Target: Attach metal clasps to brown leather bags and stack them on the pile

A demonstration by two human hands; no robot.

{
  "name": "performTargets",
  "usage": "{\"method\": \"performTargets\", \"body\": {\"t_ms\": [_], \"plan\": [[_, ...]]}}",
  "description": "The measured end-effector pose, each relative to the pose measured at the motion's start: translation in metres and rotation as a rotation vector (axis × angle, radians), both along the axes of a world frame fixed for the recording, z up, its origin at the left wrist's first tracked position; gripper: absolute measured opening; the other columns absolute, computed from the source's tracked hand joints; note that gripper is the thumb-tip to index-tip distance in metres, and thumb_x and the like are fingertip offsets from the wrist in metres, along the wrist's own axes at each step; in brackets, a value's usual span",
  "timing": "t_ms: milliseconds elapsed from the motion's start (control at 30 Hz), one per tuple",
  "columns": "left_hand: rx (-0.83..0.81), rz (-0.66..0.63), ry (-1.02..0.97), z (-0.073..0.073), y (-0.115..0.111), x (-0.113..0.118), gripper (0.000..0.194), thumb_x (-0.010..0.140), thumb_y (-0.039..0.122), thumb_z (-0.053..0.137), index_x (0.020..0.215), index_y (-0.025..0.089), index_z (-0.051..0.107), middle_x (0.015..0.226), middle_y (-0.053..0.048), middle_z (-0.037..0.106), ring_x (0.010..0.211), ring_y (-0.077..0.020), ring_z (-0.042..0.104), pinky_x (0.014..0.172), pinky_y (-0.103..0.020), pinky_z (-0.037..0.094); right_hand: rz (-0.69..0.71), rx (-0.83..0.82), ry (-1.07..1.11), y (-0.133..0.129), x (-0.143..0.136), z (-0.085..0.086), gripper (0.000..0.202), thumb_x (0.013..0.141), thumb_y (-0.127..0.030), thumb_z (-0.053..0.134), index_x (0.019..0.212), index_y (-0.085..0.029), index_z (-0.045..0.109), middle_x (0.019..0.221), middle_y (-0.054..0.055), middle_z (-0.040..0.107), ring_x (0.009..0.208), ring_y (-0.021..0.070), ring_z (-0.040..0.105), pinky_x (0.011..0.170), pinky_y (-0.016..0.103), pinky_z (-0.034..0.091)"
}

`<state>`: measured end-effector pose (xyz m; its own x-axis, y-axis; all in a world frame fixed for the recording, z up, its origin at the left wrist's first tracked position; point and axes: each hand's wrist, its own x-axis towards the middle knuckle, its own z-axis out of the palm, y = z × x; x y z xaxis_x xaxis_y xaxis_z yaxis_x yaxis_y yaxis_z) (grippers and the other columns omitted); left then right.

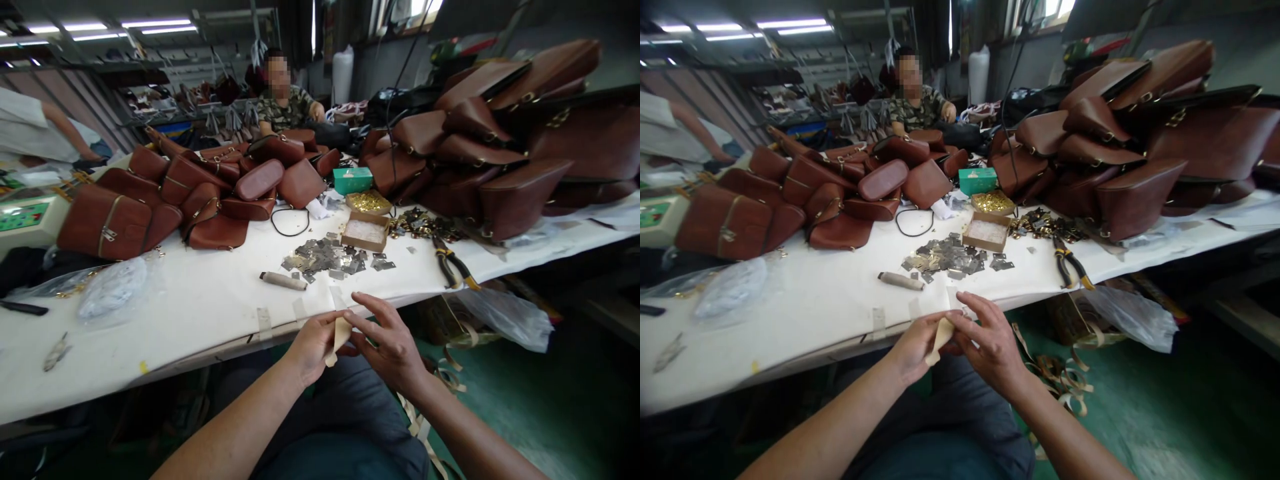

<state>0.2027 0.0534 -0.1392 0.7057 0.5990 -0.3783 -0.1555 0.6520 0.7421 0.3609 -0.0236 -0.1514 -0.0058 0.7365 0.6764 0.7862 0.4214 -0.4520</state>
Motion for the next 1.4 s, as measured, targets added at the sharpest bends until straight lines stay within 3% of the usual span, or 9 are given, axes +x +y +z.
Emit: {"method": "performTargets", "body": {"t_ms": [167, 267, 367, 533, 700, 833, 1000, 1167, 1400], "plan": [[-0.037, -0.024, 0.059, -0.017, -0.008, 0.008, 0.029, 0.066, 0.035, 0.082, 0.083, 0.015, 0.071, 0.08, -0.008, 0.07, 0.07, -0.0186, 0.067, 0.058, -0.027, 0.055, 0.219, -0.138, 0.175, 0.002, -0.002, -0.003, 0.03, 0.1, -0.018, 0.062, 0.126, -0.031, 0.071, 0.118, 0.005, 0.073, 0.114, 0.0214, 0.067, 0.097, 0.037, 0.052], [0.026, -0.192, 0.128, -0.022, -0.01, 0.002, 0.034, 0.072, 0.041, 0.081, 0.091, 0.014, 0.072, 0.081, -0.009, 0.07, 0.06, -0.0192, 0.066, 0.046, -0.027, 0.051, 0.215, -0.37, 0.457, -0.005, 0.0, -0.001, 0.022, 0.106, -0.032, 0.054, 0.104, -0.022, 0.073, 0.091, 0.004, 0.07, 0.081, 0.0155, 0.065, 0.075, 0.027, 0.051], [0.246, -0.206, 0.227, -0.018, -0.009, -0.01, 0.041, 0.081, 0.042, 0.078, 0.112, 0.017, 0.069, 0.081, -0.003, 0.065, 0.051, -0.0113, 0.057, 0.042, -0.021, 0.044, 0.137, -0.534, 0.625, -0.013, 0.005, -0.001, 0.039, 0.108, -0.046, 0.048, 0.085, -0.018, 0.065, 0.075, 0.001, 0.061, 0.067, 0.0131, 0.056, 0.064, 0.025, 0.044], [0.775, 0.233, 0.247, 0.008, -0.007, -0.024, 0.052, 0.086, 0.03, 0.077, 0.136, 0.03, 0.061, 0.129, -0.007, 0.059, 0.092, -0.0139, 0.064, 0.074, -0.024, 0.058, 0.131, -0.69, 0.736, -0.02, 0.006, -0.013, 0.049, 0.105, -0.059, 0.047, 0.078, -0.019, 0.056, 0.066, -0.002, 0.052, 0.061, 0.012, 0.047, 0.057, 0.024, 0.036], [1.117, 0.076, 0.238, 0.023, -0.007, -0.022, 0.026, 0.091, 0.025, 0.073, 0.117, 0.026, 0.074, 0.13, -0.009, 0.062, 0.103, -0.0185, 0.067, 0.084, -0.028, 0.058, 0.213, -0.713, 0.867, -0.023, 0.001, -0.014, 0.049, 0.105, -0.059, 0.049, 0.077, -0.019, 0.052, 0.066, -0.002, 0.052, 0.06, 0.0114, 0.046, 0.056, 0.025, 0.035], [1.059, 0.022, 0.314, 0.026, -0.004, -0.017, 0.013, 0.091, 0.026, 0.072, 0.102, 0.025, 0.079, 0.11, -0.008, 0.073, 0.1, -0.0197, 0.068, 0.087, -0.03, 0.055, 0.224, -0.701, 0.853, -0.026, -0.001, -0.006, 0.045, 0.104, -0.056, 0.052, 0.084, -0.018, 0.061, 0.069, -0.001, 0.056, 0.063, 0.0126, 0.052, 0.06, 0.025, 0.041], [0.839, -0.001, 0.364, 0.016, -0.004, -0.007, 0.018, 0.086, 0.04, 0.079, 0.093, 0.024, 0.081, 0.094, -0.006, 0.076, 0.087, -0.0202, 0.07, 0.081, -0.029, 0.053, 0.052, -0.483, 0.782, -0.031, 0.0, -0.004, 0.043, 0.1, -0.046, 0.064, 0.138, -0.026, 0.064, 0.098, 0.004, 0.071, 0.081, 0.0173, 0.067, 0.077, 0.03, 0.055], [0.483, -0.037, 0.324, -0.008, -0.004, 0.012, 0.042, 0.075, 0.056, 0.085, 0.087, 0.017, 0.077, 0.069, -0.005, 0.072, 0.061, -0.0182, 0.066, 0.061, -0.028, 0.051, -0.01, -0.451, 0.738, -0.031, 0.01, -0.005, 0.025, 0.099, -0.044, 0.065, 0.102, -0.024, 0.079, 0.096, 0.005, 0.073, 0.091, 0.0199, 0.068, 0.083, 0.029, 0.052], [0.606, -0.118, 0.418, -0.019, -0.011, 0.038, 0.039, 0.085, 0.052, 0.073, 0.084, 0.013, 0.076, 0.065, -0.004, 0.069, 0.06, -0.0154, 0.062, 0.059, -0.025, 0.045, -0.139, -0.605, 0.908, -0.035, 0.025, -0.019, 0.046, 0.091, -0.061, 0.067, 0.08, -0.016, 0.07, 0.077, 0.004, 0.065, 0.073, 0.0166, 0.056, 0.066, 0.026, 0.044]]}}
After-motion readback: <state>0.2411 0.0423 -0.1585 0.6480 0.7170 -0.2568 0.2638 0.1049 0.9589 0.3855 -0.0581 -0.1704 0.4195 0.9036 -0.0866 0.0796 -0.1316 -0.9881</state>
